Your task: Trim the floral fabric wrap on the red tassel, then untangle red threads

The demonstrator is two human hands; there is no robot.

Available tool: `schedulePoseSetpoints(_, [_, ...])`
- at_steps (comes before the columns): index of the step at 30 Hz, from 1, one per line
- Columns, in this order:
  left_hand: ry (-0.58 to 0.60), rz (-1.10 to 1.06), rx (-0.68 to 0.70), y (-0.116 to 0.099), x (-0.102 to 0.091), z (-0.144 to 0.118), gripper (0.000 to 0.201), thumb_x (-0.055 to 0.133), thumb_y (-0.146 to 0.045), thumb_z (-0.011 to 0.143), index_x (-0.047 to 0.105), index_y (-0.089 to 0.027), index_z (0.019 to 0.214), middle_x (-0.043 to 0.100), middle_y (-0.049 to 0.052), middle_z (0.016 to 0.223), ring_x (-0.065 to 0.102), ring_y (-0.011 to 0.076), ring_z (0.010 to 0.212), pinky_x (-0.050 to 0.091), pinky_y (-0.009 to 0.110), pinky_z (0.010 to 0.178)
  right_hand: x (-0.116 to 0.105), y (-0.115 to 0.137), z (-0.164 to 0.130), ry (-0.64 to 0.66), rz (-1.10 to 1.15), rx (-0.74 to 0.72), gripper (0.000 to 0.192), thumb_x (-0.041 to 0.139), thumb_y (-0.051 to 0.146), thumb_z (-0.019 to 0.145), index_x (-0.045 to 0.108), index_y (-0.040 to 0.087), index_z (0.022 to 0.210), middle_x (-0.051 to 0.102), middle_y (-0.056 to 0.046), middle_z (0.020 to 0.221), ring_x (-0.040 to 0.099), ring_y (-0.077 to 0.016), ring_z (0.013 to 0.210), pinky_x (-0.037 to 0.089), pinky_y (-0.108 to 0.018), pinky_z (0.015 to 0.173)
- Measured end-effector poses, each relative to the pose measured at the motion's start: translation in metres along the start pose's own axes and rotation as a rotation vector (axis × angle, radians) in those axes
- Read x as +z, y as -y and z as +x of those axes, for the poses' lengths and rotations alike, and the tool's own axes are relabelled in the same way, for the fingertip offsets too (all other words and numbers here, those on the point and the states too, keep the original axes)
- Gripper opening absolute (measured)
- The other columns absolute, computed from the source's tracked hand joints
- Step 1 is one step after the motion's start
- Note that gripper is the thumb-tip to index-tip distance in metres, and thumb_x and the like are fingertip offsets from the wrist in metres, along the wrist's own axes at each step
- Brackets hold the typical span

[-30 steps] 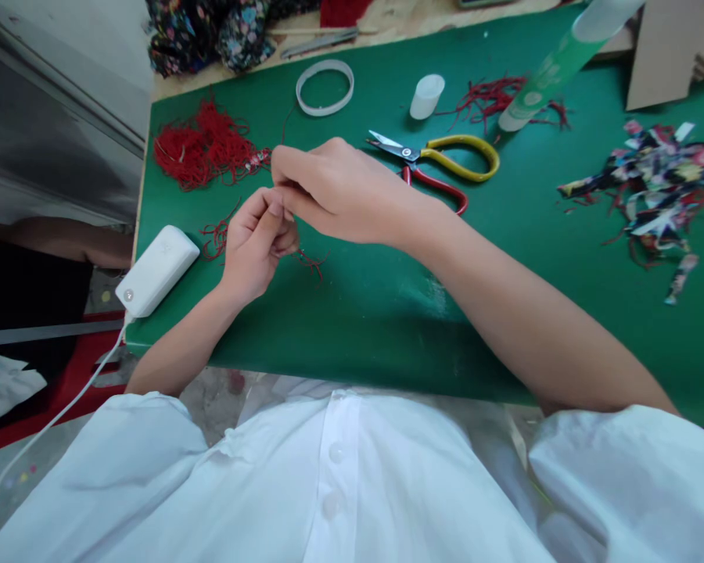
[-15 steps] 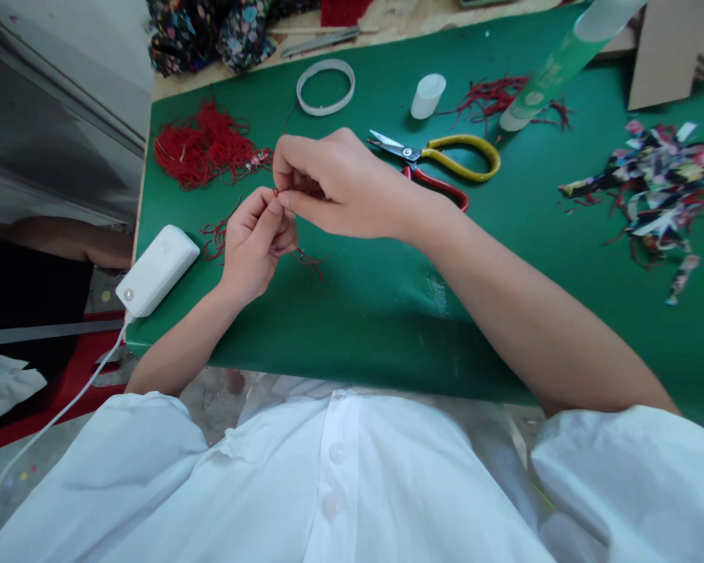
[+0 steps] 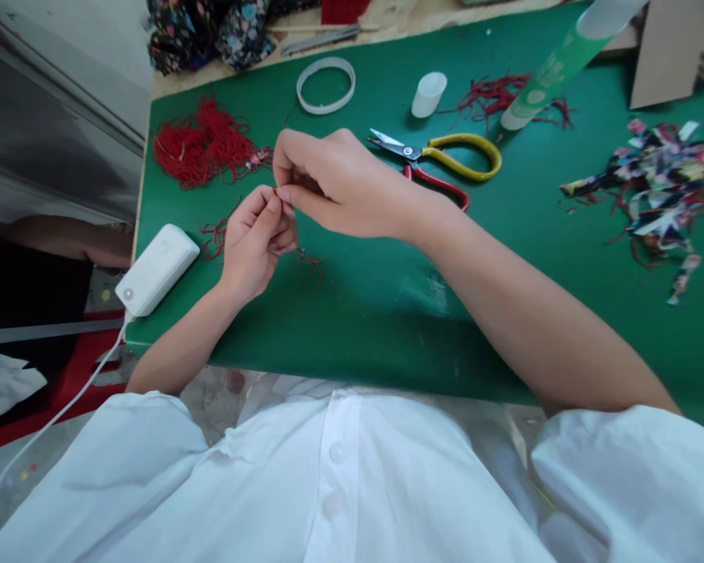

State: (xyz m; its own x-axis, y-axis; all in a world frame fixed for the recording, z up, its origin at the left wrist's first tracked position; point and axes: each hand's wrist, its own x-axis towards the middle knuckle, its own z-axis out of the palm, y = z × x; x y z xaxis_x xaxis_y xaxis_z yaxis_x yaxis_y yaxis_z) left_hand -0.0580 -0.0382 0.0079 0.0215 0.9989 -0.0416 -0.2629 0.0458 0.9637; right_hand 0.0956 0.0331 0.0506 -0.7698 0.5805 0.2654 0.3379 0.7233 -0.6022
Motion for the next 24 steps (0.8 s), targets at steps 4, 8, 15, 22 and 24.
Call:
schedulePoseSetpoints(4, [-0.002,-0.010,0.001,0.0002,0.0000,-0.0002,0.033,0.061,-0.046,0.089,0.050,-0.018,0.076,0.025,-0.008,0.055,0.032,0.0009,0.043,0.026,0.016,0.045,-0.0010,-0.0005,-0.0007,0.000,0.015,-0.012,0.006,0.050,0.019,0.096,0.052,0.020,0.090,0.051,0.009,0.067,0.044,-0.0066,0.059,0.034,-0.023,0.066])
schedulePoseSetpoints(8, [0.000,-0.020,0.007,0.0001,0.0008,-0.0003,0.035,0.064,-0.045,0.088,0.047,-0.018,0.072,0.023,-0.009,0.055,0.028,0.0002,0.042,0.024,0.016,0.044,-0.0011,-0.0014,-0.0020,0.027,-0.005,-0.063,0.012,0.051,0.030,0.098,0.049,0.019,0.102,0.049,0.007,0.070,0.049,-0.0081,0.064,0.034,-0.022,0.064])
schedulePoseSetpoints(15, [0.103,-0.026,-0.052,-0.0011,0.0003,-0.0022,0.040,0.068,-0.047,0.084,0.046,-0.018,0.069,0.025,-0.009,0.053,0.026,0.0018,0.042,0.024,0.018,0.043,-0.0007,-0.0060,-0.0039,0.125,-0.320,-0.126,0.033,0.034,0.045,0.103,0.053,0.019,0.102,0.060,0.000,0.086,0.061,-0.0143,0.077,0.037,-0.025,0.065])
schedulePoseSetpoints(22, [0.101,-0.029,-0.165,-0.0048,0.0020,-0.0034,0.036,0.062,-0.042,0.090,0.046,-0.018,0.068,0.022,-0.009,0.053,0.025,0.0024,0.041,0.025,0.018,0.043,0.0006,-0.0068,-0.0034,0.142,-0.451,-0.214,0.045,0.016,0.043,0.104,0.050,0.021,0.087,0.060,-0.003,0.084,0.063,-0.0177,0.085,0.040,-0.029,0.070])
schedulePoseSetpoints(24, [0.093,-0.013,-0.161,-0.0044,0.0017,-0.0029,0.036,0.062,-0.045,0.089,0.047,-0.018,0.071,0.022,-0.009,0.053,0.025,0.0025,0.041,0.025,0.017,0.042,0.0023,-0.0057,-0.0030,0.141,-0.493,-0.201,0.044,0.014,0.042,0.104,0.048,0.021,0.086,0.060,-0.003,0.082,0.062,-0.0171,0.084,0.040,-0.028,0.069])
